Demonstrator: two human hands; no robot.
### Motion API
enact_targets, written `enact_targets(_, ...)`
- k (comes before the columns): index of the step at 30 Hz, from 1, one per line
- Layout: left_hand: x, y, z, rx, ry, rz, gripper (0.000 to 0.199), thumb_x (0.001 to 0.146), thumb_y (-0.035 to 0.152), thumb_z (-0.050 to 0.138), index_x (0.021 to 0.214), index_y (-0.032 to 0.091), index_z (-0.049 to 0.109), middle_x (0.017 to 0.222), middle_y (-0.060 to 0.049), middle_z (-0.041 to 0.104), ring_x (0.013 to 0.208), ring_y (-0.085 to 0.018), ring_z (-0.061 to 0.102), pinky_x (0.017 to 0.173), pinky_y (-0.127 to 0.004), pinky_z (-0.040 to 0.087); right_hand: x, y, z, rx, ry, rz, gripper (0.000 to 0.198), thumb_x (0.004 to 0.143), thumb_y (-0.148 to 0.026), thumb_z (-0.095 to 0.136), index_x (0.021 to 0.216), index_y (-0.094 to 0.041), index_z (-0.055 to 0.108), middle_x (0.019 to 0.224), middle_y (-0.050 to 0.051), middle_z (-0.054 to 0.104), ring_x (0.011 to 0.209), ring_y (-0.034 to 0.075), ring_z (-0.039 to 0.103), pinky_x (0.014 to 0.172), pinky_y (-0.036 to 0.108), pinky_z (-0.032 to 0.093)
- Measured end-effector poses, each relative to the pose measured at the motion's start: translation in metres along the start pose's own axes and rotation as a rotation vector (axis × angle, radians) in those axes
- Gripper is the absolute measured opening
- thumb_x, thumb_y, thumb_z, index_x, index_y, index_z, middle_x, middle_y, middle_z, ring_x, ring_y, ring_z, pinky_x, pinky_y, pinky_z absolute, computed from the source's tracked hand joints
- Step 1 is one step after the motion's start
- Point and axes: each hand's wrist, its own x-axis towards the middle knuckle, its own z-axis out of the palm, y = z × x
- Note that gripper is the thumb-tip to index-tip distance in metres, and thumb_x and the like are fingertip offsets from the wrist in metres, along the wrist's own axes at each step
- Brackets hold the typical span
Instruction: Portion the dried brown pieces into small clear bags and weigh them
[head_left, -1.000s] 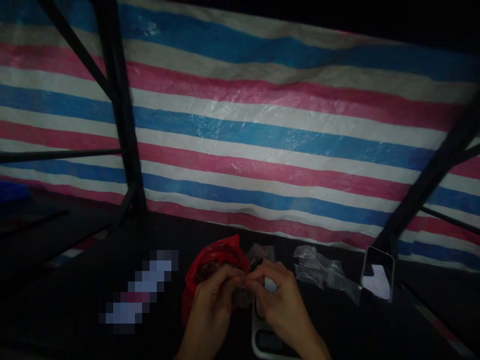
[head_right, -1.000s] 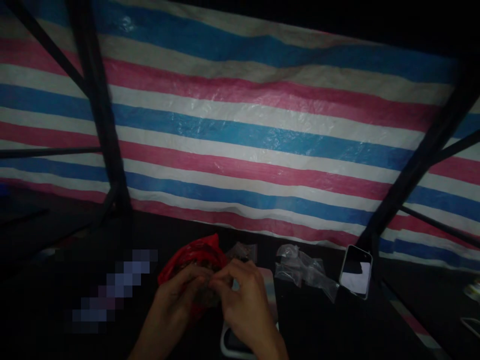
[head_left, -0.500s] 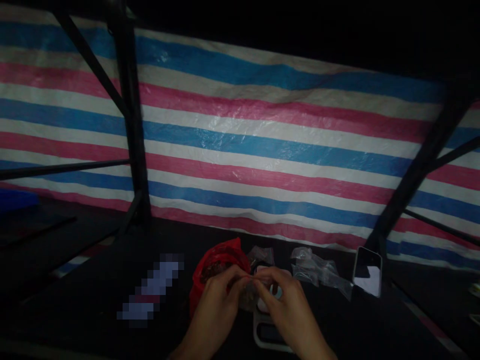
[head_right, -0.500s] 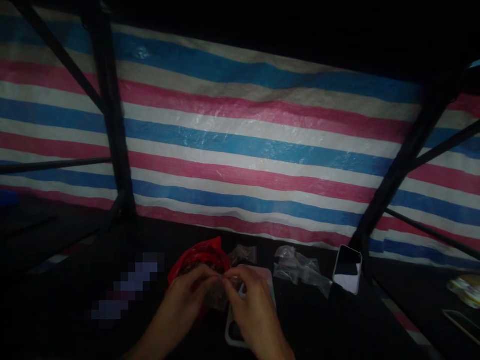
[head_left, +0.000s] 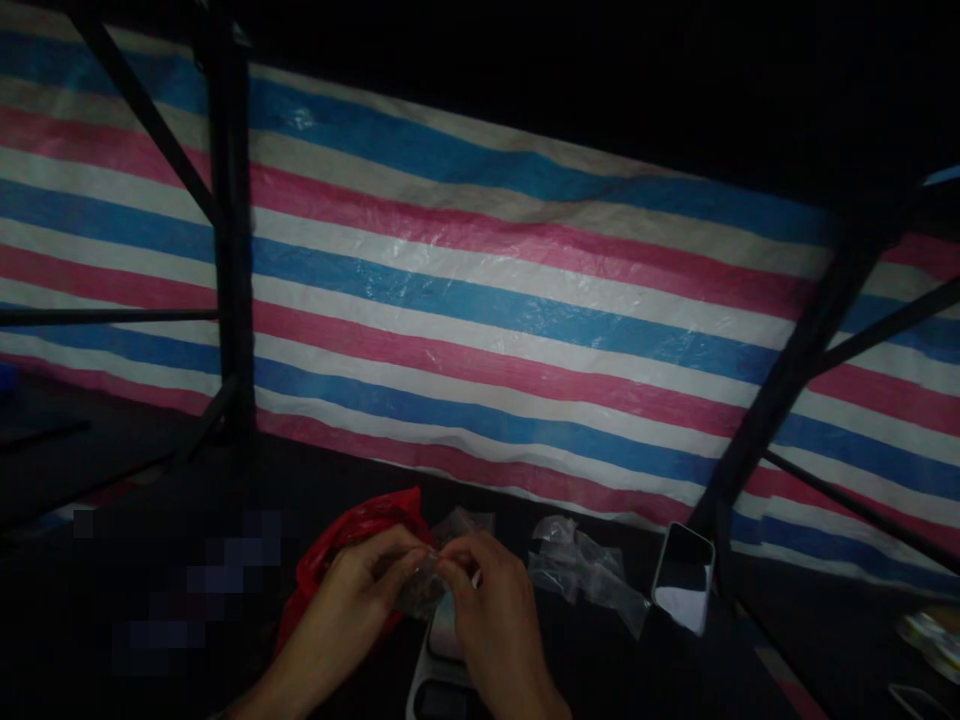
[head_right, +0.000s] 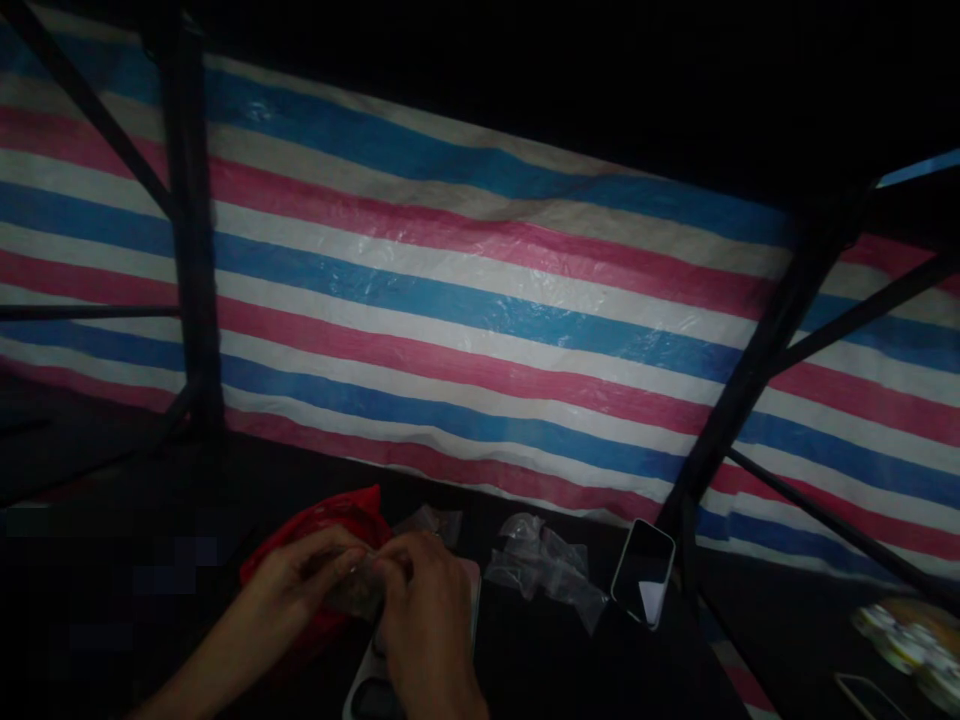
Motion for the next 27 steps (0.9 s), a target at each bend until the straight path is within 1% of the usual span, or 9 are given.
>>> enact_targets(5, 0.023, -0.011, 0.004, 0.026, 0.029, -0.019, 0.028, 0.086, 0.043, 0.067, 0.068, 0.022, 0.074, 0.064, 0.0, 0.073, 0.059, -0.019, 0.066, 0.055, -0.024, 0.048, 0.024, 0.012, 0.006, -0.07, 0.041, 0.027, 0.02, 0.089, -0.009, 0.065, 0.084, -0.024, 0.078, 0.09, 0.003, 0.08, 0.088, 0.022, 0.074, 0.076, 0.029, 0.047)
enact_targets(8, 0.045, -0.01, 0.004, 0.108, 0.024, -0.015, 0.029, 0.087, 0.041, 0.062, 0.068, 0.023, 0.073, 0.065, 0.0, 0.075, 0.062, -0.021, 0.069, 0.057, -0.025, 0.048, 0.044, 0.017, 0.008, -0.151, 0.117, 0.018, 0.02, 0.085, -0.009, 0.064, 0.079, -0.024, 0.076, 0.086, 0.004, 0.079, 0.084, 0.023, 0.073, 0.07, 0.029, 0.043)
enact_targets(12, 0.073, -0.008, 0.004, 0.155, -0.033, 0.008, 0.031, 0.092, 0.04, 0.058, 0.073, 0.023, 0.076, 0.071, -0.002, 0.078, 0.065, -0.021, 0.071, 0.059, -0.026, 0.048, 0.07, 0.022, 0.008, -0.116, 0.146, 0.021, 0.02, 0.085, -0.011, 0.061, 0.077, -0.024, 0.074, 0.078, 0.003, 0.078, 0.076, 0.022, 0.071, 0.067, 0.029, 0.041)
enact_targets(14, 0.078, -0.012, 0.005, 0.153, -0.07, 0.007, 0.029, 0.094, 0.038, 0.057, 0.083, 0.024, 0.08, 0.082, -0.003, 0.083, 0.073, -0.022, 0.075, 0.066, -0.027, 0.053, 0.081, 0.027, 0.008, -0.08, 0.133, 0.011, 0.018, 0.085, -0.015, 0.059, 0.077, -0.023, 0.073, 0.078, 0.003, 0.077, 0.076, 0.022, 0.071, 0.068, 0.029, 0.044)
enact_targets(18, 0.065, -0.03, 0.004, 0.149, -0.068, 0.043, 0.029, 0.097, 0.03, 0.056, 0.116, 0.029, 0.079, 0.121, -0.004, 0.082, 0.113, -0.024, 0.075, 0.101, -0.033, 0.053, 0.101, 0.042, 0.006, -0.046, 0.119, -0.006, 0.018, 0.087, -0.033, 0.056, 0.077, -0.023, 0.066, 0.075, 0.004, 0.072, 0.075, 0.023, 0.068, 0.071, 0.033, 0.049)
enact_targets(20, 0.052, -0.042, 0.002, 0.229, -0.038, 0.131, 0.033, 0.101, 0.026, 0.048, 0.115, 0.028, 0.077, 0.119, -0.005, 0.081, 0.112, -0.023, 0.076, 0.099, -0.033, 0.056, 0.109, 0.049, 0.004, -0.032, 0.134, -0.003, 0.027, 0.088, -0.047, 0.054, 0.08, -0.023, 0.065, 0.077, 0.005, 0.071, 0.076, 0.024, 0.067, 0.073, 0.035, 0.053)
enact_targets(22, 0.04, -0.055, -0.002, 0.389, 0.008, 0.303, 0.035, 0.099, 0.016, 0.045, 0.108, 0.027, 0.077, 0.108, -0.004, 0.082, 0.102, -0.022, 0.078, 0.092, -0.032, 0.059, 0.115, 0.055, 0.001, -0.024, 0.143, 0.017, 0.034, 0.086, -0.056, 0.055, 0.079, -0.024, 0.063, 0.077, 0.006, 0.071, 0.075, 0.025, 0.067, 0.072, 0.036, 0.054)
enact_targets(25, 0.024, -0.075, -0.014, 0.623, 0.074, 0.528, 0.033, 0.091, 0.008, 0.05, 0.102, 0.029, 0.073, 0.096, 0.0, 0.082, 0.087, -0.022, 0.08, 0.08, -0.031, 0.062, 0.12, 0.065, -0.002, -0.018, 0.134, 0.082, 0.04, 0.083, -0.064, 0.057, 0.083, -0.024, 0.066, 0.076, 0.006, 0.071, 0.068, 0.025, 0.066, 0.059, 0.035, 0.052)
enact_targets(27, 0.014, -0.087, -0.023, 0.731, 0.088, 0.586, 0.032, 0.088, 0.006, 0.053, 0.101, 0.03, 0.07, 0.092, 0.003, 0.08, 0.081, -0.021, 0.079, 0.075, -0.031, 0.061, 0.122, 0.073, 0.0, -0.02, 0.125, 0.123, 0.043, 0.081, -0.067, 0.057, 0.083, -0.025, 0.066, 0.074, 0.006, 0.07, 0.061, 0.024, 0.063, 0.053, 0.034, 0.049)
